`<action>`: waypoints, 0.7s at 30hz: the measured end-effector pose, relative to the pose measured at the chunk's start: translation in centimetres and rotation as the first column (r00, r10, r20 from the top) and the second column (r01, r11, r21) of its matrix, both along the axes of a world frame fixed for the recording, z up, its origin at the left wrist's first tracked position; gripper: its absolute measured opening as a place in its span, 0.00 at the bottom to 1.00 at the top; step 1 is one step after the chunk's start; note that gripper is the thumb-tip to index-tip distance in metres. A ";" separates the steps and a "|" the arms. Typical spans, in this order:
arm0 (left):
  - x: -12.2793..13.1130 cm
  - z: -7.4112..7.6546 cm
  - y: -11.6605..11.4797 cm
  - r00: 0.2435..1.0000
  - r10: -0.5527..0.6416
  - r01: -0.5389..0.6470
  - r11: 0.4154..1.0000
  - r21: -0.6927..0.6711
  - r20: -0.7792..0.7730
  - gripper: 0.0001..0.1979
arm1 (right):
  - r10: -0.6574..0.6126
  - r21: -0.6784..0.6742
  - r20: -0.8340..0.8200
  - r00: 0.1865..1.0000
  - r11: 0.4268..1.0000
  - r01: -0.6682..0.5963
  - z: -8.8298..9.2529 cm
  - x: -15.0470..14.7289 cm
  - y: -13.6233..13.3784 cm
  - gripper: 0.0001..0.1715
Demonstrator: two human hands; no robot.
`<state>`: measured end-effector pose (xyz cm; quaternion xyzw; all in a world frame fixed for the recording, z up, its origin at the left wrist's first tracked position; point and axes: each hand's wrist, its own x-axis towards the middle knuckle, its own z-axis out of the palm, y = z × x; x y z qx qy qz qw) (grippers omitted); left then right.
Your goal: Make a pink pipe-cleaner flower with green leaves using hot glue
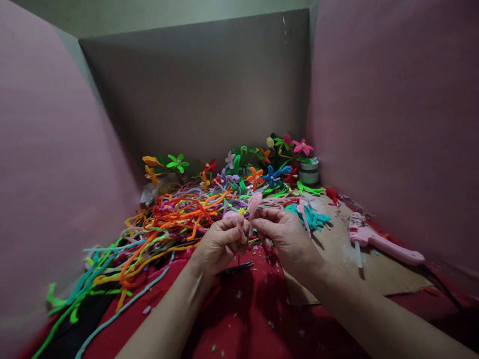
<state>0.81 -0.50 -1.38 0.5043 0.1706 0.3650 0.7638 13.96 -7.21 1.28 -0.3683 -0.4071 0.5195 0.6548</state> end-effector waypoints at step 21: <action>0.7 -0.6 -0.5 0.999 -0.001 0.005 0.995 -0.098 0.038 0.10 | 0.058 -0.024 -0.029 0.998 0.998 -0.059 0.4 -0.5 -0.5 0.05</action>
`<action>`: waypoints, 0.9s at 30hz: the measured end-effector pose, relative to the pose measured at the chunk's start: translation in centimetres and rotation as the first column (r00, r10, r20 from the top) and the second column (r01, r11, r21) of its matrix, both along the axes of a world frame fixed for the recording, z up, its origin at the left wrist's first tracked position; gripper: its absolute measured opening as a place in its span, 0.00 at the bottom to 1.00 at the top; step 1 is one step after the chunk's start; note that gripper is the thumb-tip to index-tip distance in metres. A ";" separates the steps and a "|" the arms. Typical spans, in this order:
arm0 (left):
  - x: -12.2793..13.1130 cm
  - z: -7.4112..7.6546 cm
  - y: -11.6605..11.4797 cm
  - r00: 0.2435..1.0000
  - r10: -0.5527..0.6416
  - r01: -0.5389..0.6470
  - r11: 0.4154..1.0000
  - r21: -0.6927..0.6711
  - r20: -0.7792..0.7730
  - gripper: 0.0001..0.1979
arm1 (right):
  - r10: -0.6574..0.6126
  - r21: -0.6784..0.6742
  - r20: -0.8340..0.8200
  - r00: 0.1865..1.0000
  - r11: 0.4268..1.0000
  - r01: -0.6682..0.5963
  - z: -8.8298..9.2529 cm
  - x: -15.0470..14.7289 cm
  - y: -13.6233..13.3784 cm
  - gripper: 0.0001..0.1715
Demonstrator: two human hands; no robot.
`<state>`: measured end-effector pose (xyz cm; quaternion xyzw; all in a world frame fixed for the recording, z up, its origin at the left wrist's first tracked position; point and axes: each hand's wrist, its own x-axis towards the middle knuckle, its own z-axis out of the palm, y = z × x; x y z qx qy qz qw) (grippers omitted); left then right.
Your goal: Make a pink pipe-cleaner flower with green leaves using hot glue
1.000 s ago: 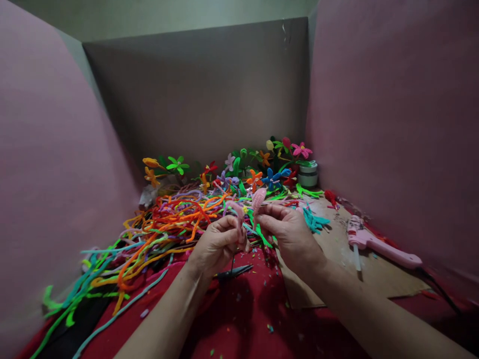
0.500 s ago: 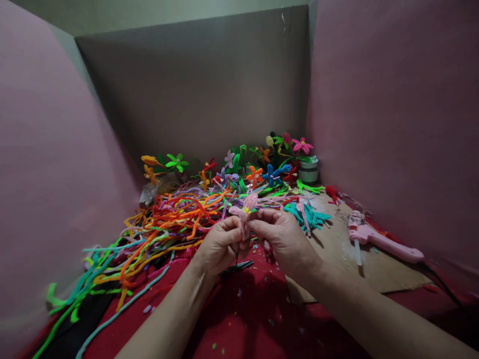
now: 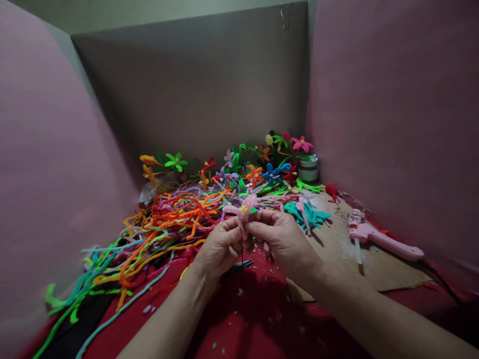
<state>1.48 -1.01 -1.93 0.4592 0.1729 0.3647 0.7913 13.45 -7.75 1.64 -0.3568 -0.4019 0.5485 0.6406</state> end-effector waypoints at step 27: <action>-0.3 -0.6 0.3 0.991 -0.130 0.130 0.991 -0.008 -0.004 0.06 | 0.102 0.110 0.012 0.995 0.989 -0.103 -1.5 0.6 0.8 0.06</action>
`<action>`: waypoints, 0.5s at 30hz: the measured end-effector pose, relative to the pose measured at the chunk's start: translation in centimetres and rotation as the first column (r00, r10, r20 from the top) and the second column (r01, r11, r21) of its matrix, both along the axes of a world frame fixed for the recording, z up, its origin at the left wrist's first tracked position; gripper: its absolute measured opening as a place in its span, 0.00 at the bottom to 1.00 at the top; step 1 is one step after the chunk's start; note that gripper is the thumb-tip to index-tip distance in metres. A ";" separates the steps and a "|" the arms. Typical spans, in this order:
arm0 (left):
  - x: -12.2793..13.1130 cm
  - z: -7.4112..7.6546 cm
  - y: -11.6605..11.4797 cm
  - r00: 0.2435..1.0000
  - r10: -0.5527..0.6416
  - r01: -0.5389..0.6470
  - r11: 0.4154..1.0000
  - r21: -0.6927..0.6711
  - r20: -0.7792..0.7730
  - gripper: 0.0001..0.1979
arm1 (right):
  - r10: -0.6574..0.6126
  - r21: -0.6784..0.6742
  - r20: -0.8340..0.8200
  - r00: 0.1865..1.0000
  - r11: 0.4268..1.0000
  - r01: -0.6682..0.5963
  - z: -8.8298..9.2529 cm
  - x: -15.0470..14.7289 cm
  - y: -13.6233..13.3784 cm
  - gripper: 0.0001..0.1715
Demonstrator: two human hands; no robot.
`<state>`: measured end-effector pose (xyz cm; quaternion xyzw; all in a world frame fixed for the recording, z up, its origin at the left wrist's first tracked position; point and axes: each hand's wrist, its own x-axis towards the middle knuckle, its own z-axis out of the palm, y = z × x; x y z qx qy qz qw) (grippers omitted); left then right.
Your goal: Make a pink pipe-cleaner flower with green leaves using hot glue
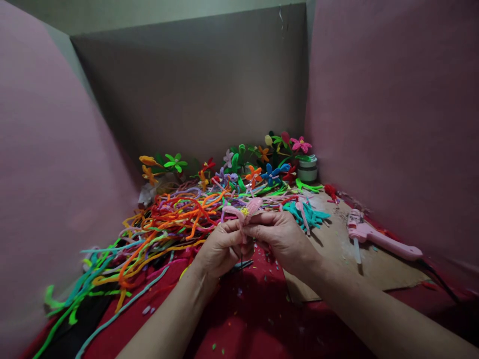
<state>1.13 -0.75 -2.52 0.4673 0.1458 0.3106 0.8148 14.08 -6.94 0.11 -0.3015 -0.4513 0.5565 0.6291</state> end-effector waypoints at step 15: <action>0.1 0.9 -0.4 0.991 0.101 -0.089 0.987 0.132 -0.086 0.08 | -0.139 0.114 0.121 0.983 0.986 0.126 -0.4 0.3 0.0 0.06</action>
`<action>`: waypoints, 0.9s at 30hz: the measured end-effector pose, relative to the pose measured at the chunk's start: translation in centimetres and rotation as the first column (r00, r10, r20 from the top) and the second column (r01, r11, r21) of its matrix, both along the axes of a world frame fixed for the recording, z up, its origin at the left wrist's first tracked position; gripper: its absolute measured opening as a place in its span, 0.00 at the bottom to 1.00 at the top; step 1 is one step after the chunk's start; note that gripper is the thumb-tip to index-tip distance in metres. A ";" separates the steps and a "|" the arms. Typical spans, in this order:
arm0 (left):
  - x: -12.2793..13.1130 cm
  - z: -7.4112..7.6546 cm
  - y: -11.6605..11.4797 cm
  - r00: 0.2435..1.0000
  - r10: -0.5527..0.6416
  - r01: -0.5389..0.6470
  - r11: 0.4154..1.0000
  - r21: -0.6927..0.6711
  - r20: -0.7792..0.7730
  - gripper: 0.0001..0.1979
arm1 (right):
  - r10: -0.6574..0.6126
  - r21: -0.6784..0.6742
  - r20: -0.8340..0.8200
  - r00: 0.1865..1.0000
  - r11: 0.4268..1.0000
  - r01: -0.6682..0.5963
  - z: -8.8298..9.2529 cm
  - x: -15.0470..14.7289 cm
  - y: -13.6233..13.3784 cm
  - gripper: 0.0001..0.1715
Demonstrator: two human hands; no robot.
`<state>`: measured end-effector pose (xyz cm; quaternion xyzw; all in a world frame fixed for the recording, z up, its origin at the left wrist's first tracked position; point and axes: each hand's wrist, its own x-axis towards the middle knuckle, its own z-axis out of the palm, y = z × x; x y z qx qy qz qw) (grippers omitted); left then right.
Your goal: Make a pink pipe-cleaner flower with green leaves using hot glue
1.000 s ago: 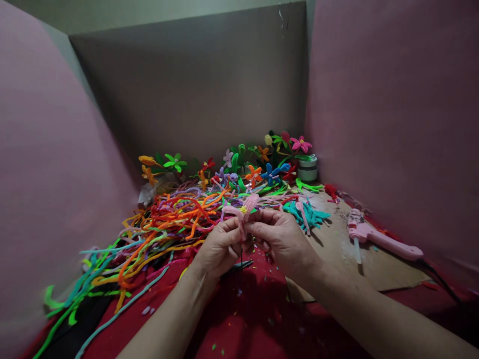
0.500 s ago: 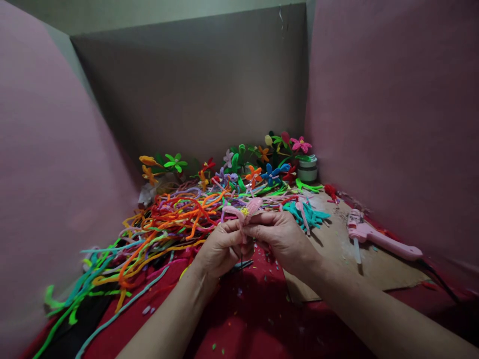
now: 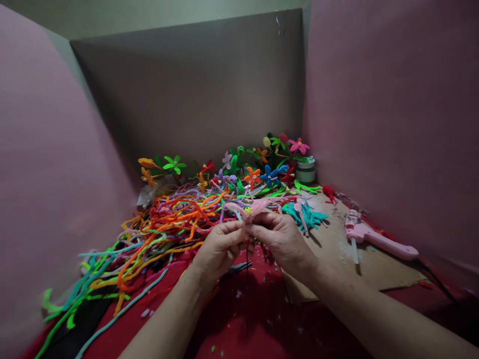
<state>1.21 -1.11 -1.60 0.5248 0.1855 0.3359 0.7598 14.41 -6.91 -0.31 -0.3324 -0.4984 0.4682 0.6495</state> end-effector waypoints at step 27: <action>-0.1 0.9 -1.2 0.989 0.113 -0.087 0.967 0.238 -0.099 0.10 | 0.210 -0.070 -0.244 0.947 0.970 -0.234 -1.3 0.5 0.6 0.04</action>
